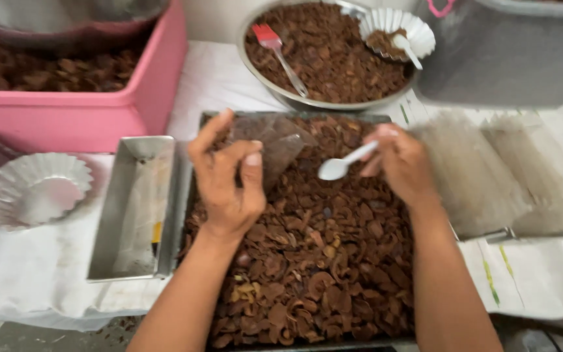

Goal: Packaging dried plant material into small plastic bags using a spoon and a plastic cup as a funnel

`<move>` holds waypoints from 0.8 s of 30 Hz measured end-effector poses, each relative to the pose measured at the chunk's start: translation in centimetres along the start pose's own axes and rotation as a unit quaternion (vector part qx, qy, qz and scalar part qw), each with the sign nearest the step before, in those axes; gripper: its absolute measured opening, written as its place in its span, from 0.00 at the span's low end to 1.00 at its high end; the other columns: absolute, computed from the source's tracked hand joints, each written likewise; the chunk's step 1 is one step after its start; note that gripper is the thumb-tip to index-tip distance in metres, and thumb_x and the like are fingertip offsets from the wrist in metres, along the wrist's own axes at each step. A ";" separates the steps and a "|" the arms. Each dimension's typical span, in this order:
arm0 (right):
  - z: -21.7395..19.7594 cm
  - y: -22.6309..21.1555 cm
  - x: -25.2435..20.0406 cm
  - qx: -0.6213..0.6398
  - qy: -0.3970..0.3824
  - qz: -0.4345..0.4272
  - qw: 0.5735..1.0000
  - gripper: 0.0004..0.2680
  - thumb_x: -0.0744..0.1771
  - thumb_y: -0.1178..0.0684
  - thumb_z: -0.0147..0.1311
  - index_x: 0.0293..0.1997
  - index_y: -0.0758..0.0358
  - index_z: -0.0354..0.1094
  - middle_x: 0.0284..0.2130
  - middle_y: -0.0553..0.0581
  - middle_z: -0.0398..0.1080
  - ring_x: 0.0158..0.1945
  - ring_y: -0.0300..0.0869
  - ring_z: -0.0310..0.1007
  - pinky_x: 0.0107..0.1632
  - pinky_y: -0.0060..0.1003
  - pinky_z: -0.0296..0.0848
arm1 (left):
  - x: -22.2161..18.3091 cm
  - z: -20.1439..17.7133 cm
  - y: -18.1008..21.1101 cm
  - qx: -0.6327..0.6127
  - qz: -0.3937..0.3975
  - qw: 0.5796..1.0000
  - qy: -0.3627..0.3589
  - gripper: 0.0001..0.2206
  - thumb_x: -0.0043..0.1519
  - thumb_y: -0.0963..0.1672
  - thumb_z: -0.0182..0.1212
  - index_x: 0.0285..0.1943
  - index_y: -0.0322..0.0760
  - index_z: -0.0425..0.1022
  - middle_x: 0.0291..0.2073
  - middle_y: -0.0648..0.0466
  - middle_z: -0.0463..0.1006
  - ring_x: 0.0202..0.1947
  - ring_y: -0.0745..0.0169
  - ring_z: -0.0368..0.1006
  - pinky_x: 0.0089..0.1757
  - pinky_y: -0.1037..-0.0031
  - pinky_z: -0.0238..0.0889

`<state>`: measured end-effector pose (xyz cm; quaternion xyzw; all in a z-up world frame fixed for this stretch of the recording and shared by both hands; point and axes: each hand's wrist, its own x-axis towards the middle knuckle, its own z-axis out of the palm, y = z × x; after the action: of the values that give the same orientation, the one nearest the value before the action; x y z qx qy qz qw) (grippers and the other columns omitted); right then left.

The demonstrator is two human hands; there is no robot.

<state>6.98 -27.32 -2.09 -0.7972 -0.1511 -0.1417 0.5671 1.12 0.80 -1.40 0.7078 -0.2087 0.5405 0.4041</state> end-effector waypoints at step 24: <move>1.9 2.0 -0.2 0.197 -0.113 0.262 0.938 0.18 0.73 0.44 0.38 0.42 0.73 0.68 0.26 0.74 0.75 0.24 0.54 0.80 0.29 0.47 0.83 | 0.1 0.1 0.2 -0.024 0.019 1.000 0.004 0.06 0.71 0.41 0.54 0.47 0.36 0.76 0.64 0.44 0.64 0.62 0.40 0.69 0.62 0.59 0.64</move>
<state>7.68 -26.17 -4.46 -0.6914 -0.0255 0.1357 0.7092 1.09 0.58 -1.25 0.6920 -0.2333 0.5454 0.4113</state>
